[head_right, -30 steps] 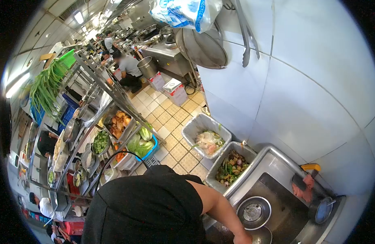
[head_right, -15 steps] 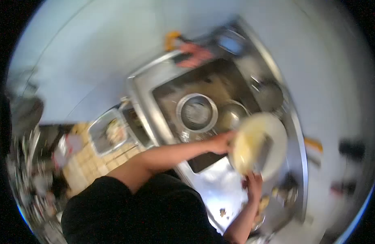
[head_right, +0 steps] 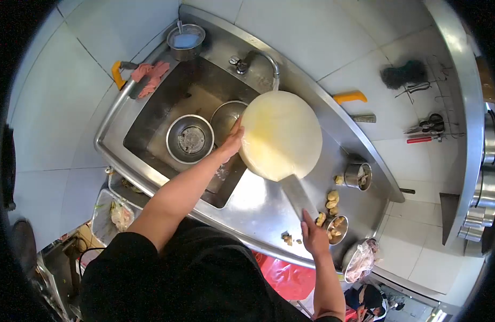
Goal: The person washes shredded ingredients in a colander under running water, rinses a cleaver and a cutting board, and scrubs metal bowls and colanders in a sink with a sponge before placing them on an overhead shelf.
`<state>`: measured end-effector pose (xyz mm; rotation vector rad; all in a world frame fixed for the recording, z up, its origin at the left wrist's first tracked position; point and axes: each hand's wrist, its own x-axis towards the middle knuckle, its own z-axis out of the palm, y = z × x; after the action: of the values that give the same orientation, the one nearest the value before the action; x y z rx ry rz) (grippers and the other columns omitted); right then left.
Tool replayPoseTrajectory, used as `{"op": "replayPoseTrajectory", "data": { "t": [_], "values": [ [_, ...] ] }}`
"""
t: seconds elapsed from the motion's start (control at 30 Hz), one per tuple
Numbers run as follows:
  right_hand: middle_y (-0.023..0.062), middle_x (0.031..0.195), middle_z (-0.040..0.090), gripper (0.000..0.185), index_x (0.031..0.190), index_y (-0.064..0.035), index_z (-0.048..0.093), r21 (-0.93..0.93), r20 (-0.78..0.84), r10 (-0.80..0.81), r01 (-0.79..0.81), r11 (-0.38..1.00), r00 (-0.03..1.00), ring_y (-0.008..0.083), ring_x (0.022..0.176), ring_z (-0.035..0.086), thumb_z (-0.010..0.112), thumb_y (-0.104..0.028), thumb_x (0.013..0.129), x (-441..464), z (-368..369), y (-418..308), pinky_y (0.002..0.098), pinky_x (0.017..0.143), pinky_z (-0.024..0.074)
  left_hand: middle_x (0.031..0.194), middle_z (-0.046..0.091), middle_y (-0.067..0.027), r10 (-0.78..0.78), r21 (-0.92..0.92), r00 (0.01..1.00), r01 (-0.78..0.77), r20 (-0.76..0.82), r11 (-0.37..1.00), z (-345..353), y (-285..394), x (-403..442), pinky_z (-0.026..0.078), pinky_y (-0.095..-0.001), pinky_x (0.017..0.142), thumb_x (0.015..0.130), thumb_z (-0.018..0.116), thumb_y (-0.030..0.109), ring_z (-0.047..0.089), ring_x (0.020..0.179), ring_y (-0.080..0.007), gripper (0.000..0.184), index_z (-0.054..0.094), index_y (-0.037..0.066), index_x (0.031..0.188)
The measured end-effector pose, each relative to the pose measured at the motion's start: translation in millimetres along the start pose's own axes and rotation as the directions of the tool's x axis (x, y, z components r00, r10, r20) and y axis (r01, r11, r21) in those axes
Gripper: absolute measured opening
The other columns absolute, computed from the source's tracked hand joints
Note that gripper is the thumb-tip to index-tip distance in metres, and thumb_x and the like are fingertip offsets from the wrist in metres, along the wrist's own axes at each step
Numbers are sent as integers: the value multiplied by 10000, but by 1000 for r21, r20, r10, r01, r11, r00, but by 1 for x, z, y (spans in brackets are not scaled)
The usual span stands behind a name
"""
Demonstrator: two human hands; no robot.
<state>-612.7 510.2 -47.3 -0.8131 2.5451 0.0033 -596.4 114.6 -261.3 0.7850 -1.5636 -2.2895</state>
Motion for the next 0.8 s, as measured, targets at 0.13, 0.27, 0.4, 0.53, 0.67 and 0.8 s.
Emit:
{"op": "replayPoseTrajectory", "data": {
  "t": [0.13, 0.27, 0.4, 0.53, 0.67, 0.8],
  "values": [
    [283, 1016, 675, 499, 1524, -359, 352, -10, 57, -204, 205, 979, 977, 491, 927, 647, 432, -373, 1032, 94, -3, -46, 551, 836, 512, 1654, 233, -47, 3, -85, 1000, -2, 18, 996, 2, 0, -13, 208, -306, 1204, 1097, 322, 328, 208, 1511, -196, 558, 156, 195, 1613],
    [245, 1098, 678, 451, 1474, -285, 457, 77, -98, -277, 285, 955, 956, 468, 969, 645, 437, -370, 1032, 212, -18, -123, 514, 876, 513, 1655, 231, -23, 22, -48, 1000, -21, 17, 999, 5, 14, -35, 151, -366, 1226, 1094, 302, 336, 159, 1525, -179, 527, 220, 227, 1603],
    [213, 1188, 664, 441, 1459, -256, 484, 137, -226, -327, 363, 922, 918, 452, 1044, 633, 444, -369, 1034, 207, -27, -120, 496, 917, 508, 1658, 215, -25, -152, -110, 986, 158, 64, 981, -3, 41, -41, 77, -472, 1232, 1089, 236, 405, 118, 1536, -184, 540, 243, 220, 1596],
    [224, 1181, 661, 445, 1461, -269, 485, 34, -28, -147, 148, 988, 989, 446, 1046, 641, 479, -359, 1025, 97, -25, -46, 495, 907, 516, 1652, 235, -32, -159, -221, 985, 169, 63, 961, -4, 20, -33, 84, -474, 1234, 1067, 162, 545, 133, 1535, -194, 642, 258, 183, 1588],
    [272, 995, 686, 438, 1451, -324, 493, -17, 104, -82, 84, 996, 991, 452, 915, 670, 480, -384, 1017, 9, -21, -20, 531, 832, 530, 1642, 260, -53, -171, -266, 983, 184, 73, 946, -5, 23, -36, 79, -501, 1230, 1055, 129, 583, 146, 1535, -214, 688, 271, 165, 1583],
    [261, 993, 693, 482, 1500, -334, 408, 2, 74, -248, 248, 969, 966, 466, 885, 668, 451, -359, 1020, 58, -1, -63, 539, 800, 535, 1659, 202, -71, -160, -305, 982, 184, 101, 935, -9, 16, -32, 51, -529, 1227, 1036, 122, 631, 105, 1543, -247, 740, 277, 153, 1579]
  ]
}}
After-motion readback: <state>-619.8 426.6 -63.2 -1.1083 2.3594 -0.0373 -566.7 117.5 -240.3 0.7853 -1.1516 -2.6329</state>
